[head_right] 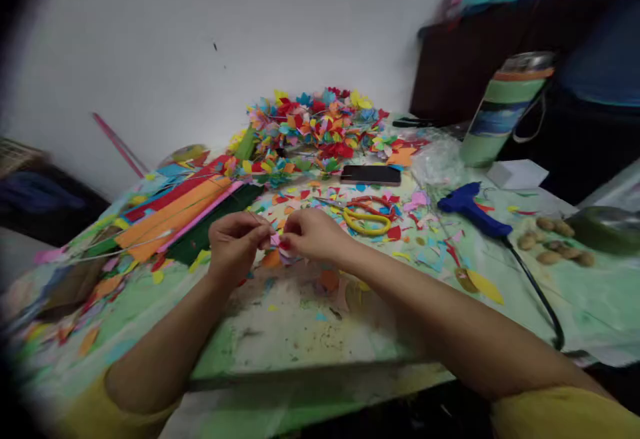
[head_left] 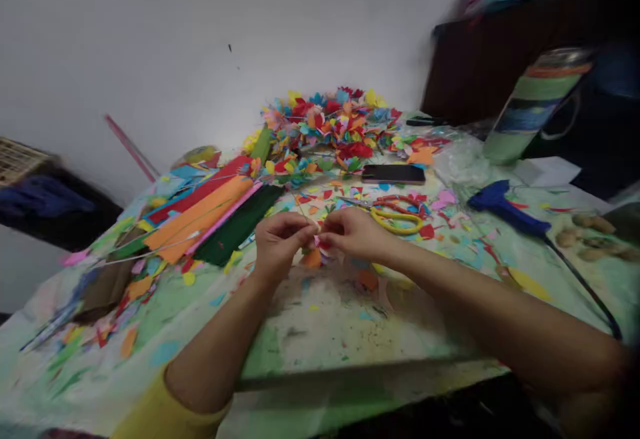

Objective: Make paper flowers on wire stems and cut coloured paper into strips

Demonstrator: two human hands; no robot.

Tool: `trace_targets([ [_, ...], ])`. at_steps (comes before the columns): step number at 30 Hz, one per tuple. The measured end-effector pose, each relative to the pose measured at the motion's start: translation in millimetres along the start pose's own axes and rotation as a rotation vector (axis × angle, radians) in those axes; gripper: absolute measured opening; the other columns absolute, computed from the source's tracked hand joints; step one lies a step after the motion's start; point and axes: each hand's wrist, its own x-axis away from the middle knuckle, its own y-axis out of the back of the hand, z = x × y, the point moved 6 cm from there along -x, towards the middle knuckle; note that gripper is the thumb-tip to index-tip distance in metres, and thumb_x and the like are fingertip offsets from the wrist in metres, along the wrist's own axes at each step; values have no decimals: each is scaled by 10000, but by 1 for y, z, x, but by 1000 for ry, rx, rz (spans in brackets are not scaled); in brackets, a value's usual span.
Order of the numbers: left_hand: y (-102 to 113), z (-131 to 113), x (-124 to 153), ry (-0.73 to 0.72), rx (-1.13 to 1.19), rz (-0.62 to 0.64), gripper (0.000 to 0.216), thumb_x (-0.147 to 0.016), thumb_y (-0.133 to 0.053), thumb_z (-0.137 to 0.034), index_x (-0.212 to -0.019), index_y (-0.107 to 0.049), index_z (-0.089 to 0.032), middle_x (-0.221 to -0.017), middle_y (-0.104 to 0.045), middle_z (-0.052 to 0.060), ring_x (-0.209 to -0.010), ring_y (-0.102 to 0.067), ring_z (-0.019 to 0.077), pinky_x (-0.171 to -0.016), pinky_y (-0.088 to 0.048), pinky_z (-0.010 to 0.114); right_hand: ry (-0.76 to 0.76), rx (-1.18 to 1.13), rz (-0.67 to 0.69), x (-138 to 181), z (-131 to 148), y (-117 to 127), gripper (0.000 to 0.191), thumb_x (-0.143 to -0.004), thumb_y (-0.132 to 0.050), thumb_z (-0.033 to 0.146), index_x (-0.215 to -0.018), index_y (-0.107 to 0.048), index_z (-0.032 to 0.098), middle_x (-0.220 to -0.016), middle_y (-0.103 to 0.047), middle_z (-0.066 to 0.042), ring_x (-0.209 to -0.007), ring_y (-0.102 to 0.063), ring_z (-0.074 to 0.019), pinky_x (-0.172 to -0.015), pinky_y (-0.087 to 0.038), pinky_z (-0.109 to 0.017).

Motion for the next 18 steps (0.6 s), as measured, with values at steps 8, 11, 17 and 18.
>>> trace_targets([
  [8,25,-20,-16,-94,63,-202,208,-603,-818,-237,-637,-632,-151,-569,-656,-7,-394,-526,60,-389,-422,156,-90,160,-173,-12,-38,19,214,-832,-493,209,-640,-575,162,-606,-527,-2,-574,-430,-112,-544,-248,-249],
  [11,45,-37,-25,-198,84,-321,248,-581,-834,-252,-643,-613,-157,-570,-659,-13,-392,-512,49,-378,-395,140,-155,262,-157,-13,-55,20,137,-766,-512,131,-694,-624,161,-664,-599,-31,-622,-493,-139,-562,-283,-252],
  [17,81,-51,-31,-315,53,-525,305,-558,-850,-276,-673,-594,-158,-565,-632,-44,-400,-495,34,-385,-386,138,-32,427,-159,-14,-46,12,190,-740,-516,103,-784,-688,172,-832,-679,-69,-786,-569,-186,-675,-357,-264],
  [18,84,-51,-31,-314,38,-543,313,-555,-850,-285,-677,-590,-159,-566,-628,-48,-402,-497,34,-387,-388,141,7,446,-153,-15,-40,8,186,-742,-522,110,-788,-692,170,-837,-679,-73,-804,-569,-189,-690,-361,-266],
])
